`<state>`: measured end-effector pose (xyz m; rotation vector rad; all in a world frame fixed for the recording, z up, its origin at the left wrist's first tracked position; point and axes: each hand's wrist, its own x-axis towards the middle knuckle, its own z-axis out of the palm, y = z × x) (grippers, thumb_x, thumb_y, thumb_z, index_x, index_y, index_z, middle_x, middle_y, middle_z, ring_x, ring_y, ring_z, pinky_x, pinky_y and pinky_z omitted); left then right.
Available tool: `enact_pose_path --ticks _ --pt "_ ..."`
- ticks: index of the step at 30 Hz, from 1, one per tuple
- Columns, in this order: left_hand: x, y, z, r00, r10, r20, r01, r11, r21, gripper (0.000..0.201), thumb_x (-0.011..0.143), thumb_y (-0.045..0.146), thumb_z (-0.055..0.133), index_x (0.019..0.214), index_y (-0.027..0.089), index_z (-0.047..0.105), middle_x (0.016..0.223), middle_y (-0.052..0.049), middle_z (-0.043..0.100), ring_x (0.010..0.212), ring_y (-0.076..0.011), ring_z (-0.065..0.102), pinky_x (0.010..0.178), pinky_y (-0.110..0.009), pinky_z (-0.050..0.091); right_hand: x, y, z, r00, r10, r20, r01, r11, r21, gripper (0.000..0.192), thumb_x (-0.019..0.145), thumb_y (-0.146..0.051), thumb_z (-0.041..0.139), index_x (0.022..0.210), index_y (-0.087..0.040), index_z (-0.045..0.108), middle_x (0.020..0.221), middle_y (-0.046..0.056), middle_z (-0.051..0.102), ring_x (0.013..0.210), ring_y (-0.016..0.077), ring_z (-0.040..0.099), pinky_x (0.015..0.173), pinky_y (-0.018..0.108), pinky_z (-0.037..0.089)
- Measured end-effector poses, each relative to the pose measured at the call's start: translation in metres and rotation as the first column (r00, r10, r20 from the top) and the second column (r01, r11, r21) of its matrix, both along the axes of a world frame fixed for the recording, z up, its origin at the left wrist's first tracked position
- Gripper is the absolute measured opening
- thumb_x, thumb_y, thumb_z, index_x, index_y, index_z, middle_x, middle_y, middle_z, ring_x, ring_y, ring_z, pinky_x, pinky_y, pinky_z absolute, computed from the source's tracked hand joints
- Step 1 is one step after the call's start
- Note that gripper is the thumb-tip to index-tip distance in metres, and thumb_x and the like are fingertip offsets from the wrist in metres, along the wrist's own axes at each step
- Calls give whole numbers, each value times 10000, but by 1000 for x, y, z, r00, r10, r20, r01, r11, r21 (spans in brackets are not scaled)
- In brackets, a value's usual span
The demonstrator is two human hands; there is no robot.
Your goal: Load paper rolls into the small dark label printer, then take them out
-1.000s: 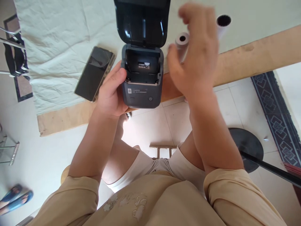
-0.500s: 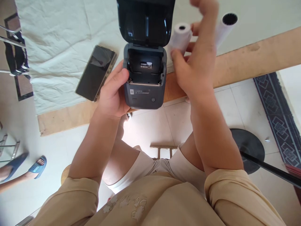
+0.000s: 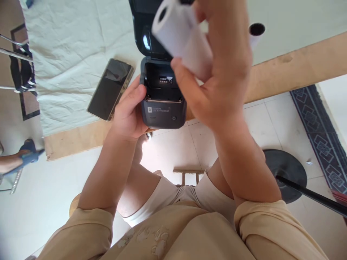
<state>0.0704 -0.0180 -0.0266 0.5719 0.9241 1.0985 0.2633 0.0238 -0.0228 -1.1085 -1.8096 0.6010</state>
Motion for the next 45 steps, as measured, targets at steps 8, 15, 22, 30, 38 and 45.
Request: enact_pose_path --ticks 8,15,22,30,38,45 --pt "0 3 -3 998 5 -69 1 996 93 375 1070 347 642 1429 287 730 1318 -40 821 1490 -319 703 1119 -414 664 -16 -6 0 984 -95 150 49 957 285 224 931 -83 594 1008 -293 591 1082 -18 787 1085 222 801 929 385 617" --pt "-2 1 -1 999 2 -33 -3 1000 -17 541 1003 390 772 1535 354 685 1273 -27 848 1491 -367 699 1173 -476 628 -10 -7 8 987 -73 145 20 941 338 215 955 -84 645 919 -294 615 960 -60 800 927 206 799 815 368 558" --pt "-4 2 -3 994 -30 -101 28 999 -20 590 1027 465 729 1604 375 641 1293 -44 848 1506 -369 680 1148 -461 629 -12 -7 11 995 -82 57 47 890 454 171 924 -164 708 964 -290 601 1014 -63 833 949 201 833 800 362 588" --pt "3 -2 5 999 10 -45 -8 998 59 603 950 442 795 1532 333 683 1149 -51 860 1487 -398 690 1180 -495 621 -9 -7 8 965 -66 255 4 971 238 194 917 -100 596 845 -279 604 1055 -20 835 1016 226 791 876 415 567" --pt "0 -1 -2 992 14 -128 0 994 110 385 878 438 827 1219 292 724 1164 -76 808 1376 -382 745 982 -415 673 2 -21 28 907 219 359 -297 938 179 88 894 -204 652 846 -278 658 878 3 716 853 212 661 776 409 495" --pt "-13 8 -28 964 -64 -257 121 970 210 855 704 509 971 1467 320 635 1222 -82 782 1386 -426 735 1023 -513 684 3 -11 19 994 62 -95 -36 967 252 86 1012 -311 675 969 -266 733 969 16 738 903 179 695 749 344 558"
